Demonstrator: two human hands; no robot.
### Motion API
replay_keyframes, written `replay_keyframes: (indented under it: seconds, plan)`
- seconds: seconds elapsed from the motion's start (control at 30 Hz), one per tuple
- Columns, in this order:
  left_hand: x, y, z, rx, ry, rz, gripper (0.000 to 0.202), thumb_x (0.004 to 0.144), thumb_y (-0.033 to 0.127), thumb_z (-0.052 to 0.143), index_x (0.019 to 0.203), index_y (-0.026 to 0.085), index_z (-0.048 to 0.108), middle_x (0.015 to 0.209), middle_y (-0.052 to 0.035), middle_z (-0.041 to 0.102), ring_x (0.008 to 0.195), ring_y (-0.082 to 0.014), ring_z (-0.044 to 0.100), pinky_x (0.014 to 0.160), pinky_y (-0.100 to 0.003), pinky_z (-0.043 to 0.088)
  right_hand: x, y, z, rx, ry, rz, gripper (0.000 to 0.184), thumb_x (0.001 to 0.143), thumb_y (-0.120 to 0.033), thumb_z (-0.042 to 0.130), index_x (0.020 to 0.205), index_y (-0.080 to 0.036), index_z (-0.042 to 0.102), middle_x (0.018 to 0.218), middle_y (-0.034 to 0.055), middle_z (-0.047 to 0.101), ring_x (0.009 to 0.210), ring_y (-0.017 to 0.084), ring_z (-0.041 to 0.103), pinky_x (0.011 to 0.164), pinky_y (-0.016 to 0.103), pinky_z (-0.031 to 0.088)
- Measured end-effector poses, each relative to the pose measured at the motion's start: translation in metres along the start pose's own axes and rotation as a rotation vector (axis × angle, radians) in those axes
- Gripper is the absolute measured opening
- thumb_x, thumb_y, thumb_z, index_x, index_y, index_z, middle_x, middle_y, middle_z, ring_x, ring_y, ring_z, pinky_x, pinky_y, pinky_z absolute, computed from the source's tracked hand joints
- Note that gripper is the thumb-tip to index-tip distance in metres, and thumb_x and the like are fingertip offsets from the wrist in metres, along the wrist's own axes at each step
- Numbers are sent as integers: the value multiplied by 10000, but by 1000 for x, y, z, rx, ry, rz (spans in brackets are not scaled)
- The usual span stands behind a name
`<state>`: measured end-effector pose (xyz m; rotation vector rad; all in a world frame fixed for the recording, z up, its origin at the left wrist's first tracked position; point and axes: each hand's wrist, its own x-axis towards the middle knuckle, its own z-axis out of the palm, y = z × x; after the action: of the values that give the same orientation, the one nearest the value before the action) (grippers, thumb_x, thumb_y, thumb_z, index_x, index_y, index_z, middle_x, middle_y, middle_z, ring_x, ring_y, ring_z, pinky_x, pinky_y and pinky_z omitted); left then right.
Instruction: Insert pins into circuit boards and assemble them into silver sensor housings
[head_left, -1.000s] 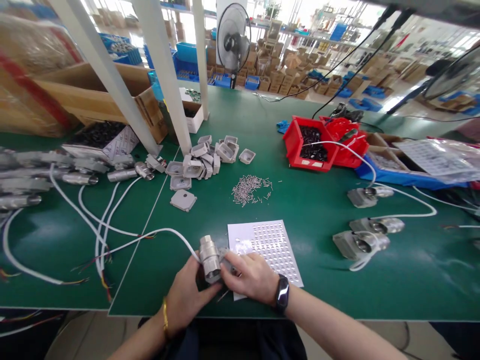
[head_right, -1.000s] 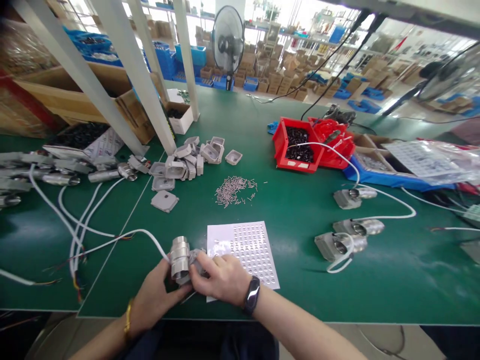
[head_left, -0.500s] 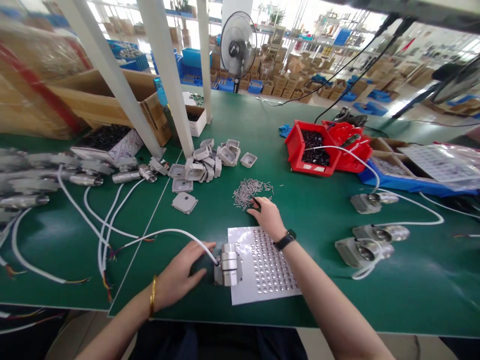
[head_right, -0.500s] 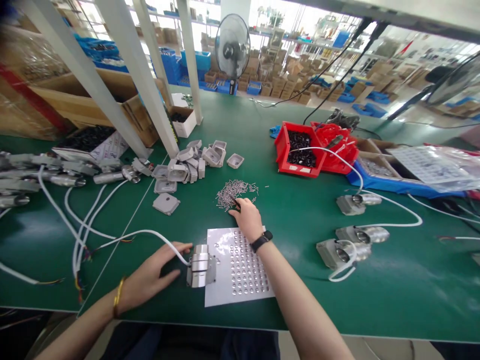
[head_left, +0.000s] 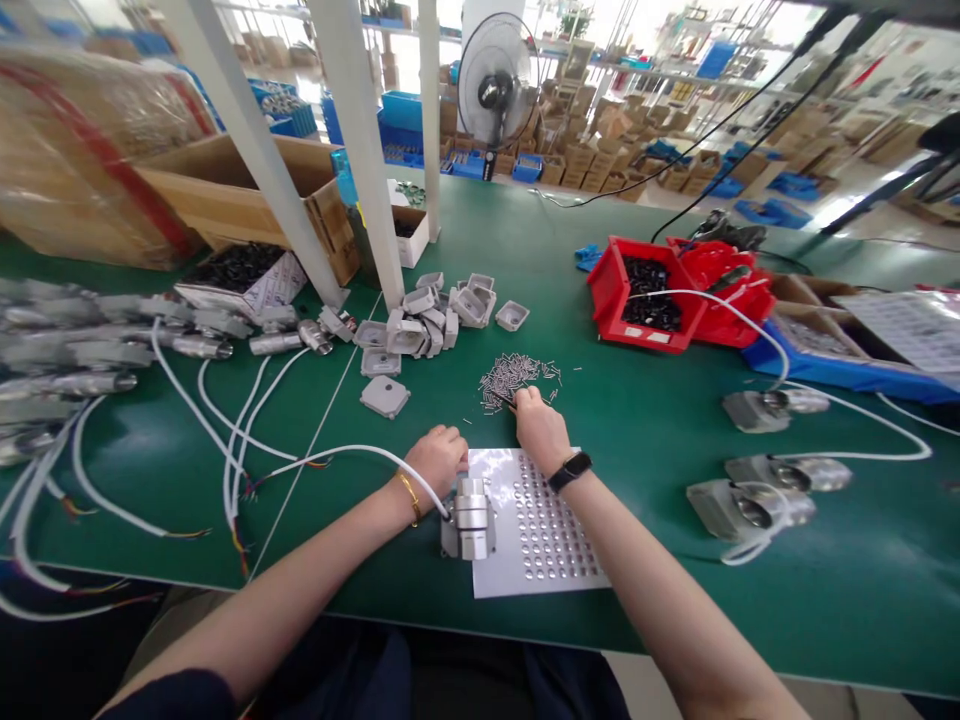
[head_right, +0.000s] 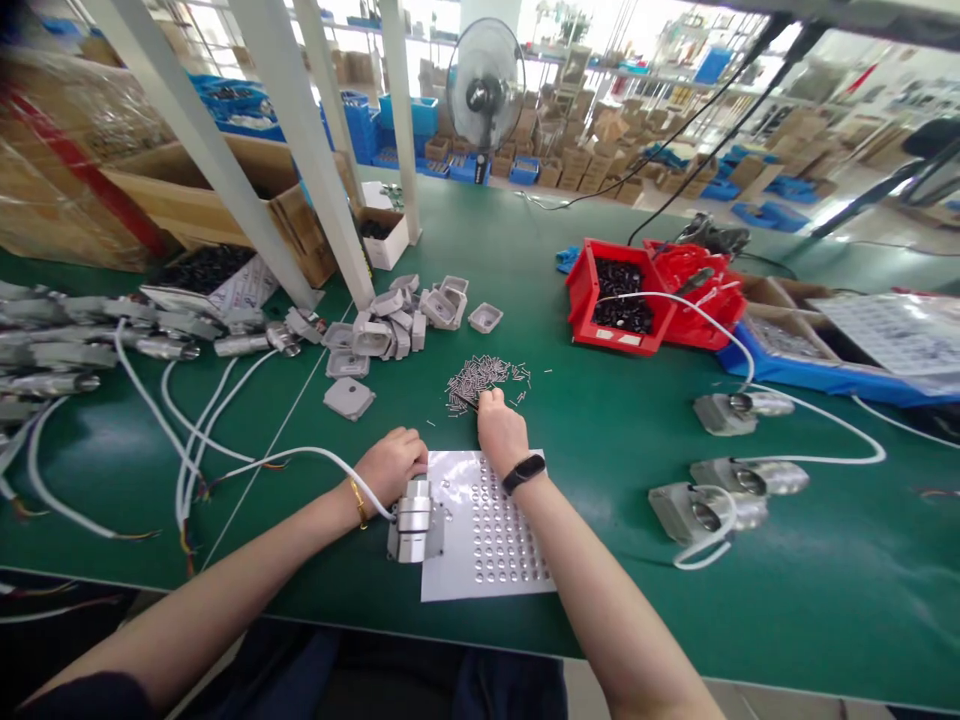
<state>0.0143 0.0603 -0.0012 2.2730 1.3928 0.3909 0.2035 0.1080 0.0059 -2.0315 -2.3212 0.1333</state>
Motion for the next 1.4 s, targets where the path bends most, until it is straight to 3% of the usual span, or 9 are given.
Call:
replay_keyframes:
  seconds: [0.2, 0.33, 0.53, 0.6, 0.67, 0.87, 1.2, 1.3, 1.4]
  plan:
    - [-39, -19, -17, -48, 84, -66, 144, 838, 54, 472, 756, 153, 536, 793, -59, 585, 783, -211, 546, 754, -344, 444, 4, 4, -13, 94, -54, -14, 102, 918, -57, 412, 917, -107, 501, 984, 143, 527, 773, 239, 622, 607, 291, 449]
    - [-81, -16, -27, -508, 144, -233, 152, 869, 215, 466, 895, 160, 606, 876, -62, 643, 800, -194, 608, 730, -298, 483, -23, 14, -32, 278, -39, -57, 76, 943, -134, 411, 890, -150, 464, 842, 54, 539, 725, 171, 576, 629, 256, 444]
    - [-97, 8, -12, -1166, 305, -524, 238, 734, 367, 695, 729, 145, 611, 618, 8, 562, 568, -108, 492, 538, -191, 413, -97, 3, -19, 1536, -396, 21, 253, 888, -417, 481, 936, -169, 465, 549, -92, 296, 396, 78, 227, 381, 196, 206]
    - [-90, 14, -10, -1352, 373, -525, 315, 719, 409, 716, 663, 140, 561, 601, 25, 511, 552, -83, 443, 531, -171, 399, -105, -3, -11, 1724, -531, 90, 274, 840, -433, 547, 883, -173, 473, 507, -116, 220, 397, 72, 149, 383, 198, 142]
    - [-83, 16, -10, -1470, 393, -509, 345, 714, 419, 727, 665, 145, 523, 625, 27, 514, 554, -76, 450, 534, -166, 405, -105, -8, -7, 1710, -523, 111, 244, 831, -404, 557, 884, -179, 479, 518, -107, 259, 399, 74, 166, 383, 200, 152]
    - [-83, 13, -2, -1354, 320, -630, 360, 695, 436, 735, 697, 147, 519, 451, 74, 418, 350, -35, 284, 342, -143, 171, -98, -14, -6, 1097, -132, -105, 70, 827, -188, 565, 896, -180, 561, 824, 20, 582, 679, 152, 512, 613, 268, 397]
    - [-86, 24, -1, -1265, 447, -668, 372, 672, 389, 738, 915, 130, 626, 785, -71, 685, 709, -172, 620, 666, -261, 490, -109, -9, 3, 830, 61, -493, 237, 865, -22, 465, 941, -172, 633, 1002, 70, 662, 912, 185, 625, 784, 302, 509]
    - [-86, 22, 7, -1034, 483, -532, 254, 698, 380, 706, 797, 150, 663, 837, -71, 687, 821, -203, 625, 765, -289, 494, -114, -8, 3, 827, 62, -477, 274, 874, -30, 466, 1006, -182, 652, 1051, 66, 668, 951, 180, 632, 831, 305, 515]
    - [-82, 20, 10, -931, 395, -455, 246, 678, 405, 697, 709, 163, 663, 734, -50, 665, 716, -203, 617, 664, -286, 509, -109, -4, -1, 835, -14, -371, 277, 866, -40, 498, 1008, -201, 673, 1057, 44, 673, 973, 186, 632, 882, 313, 502]
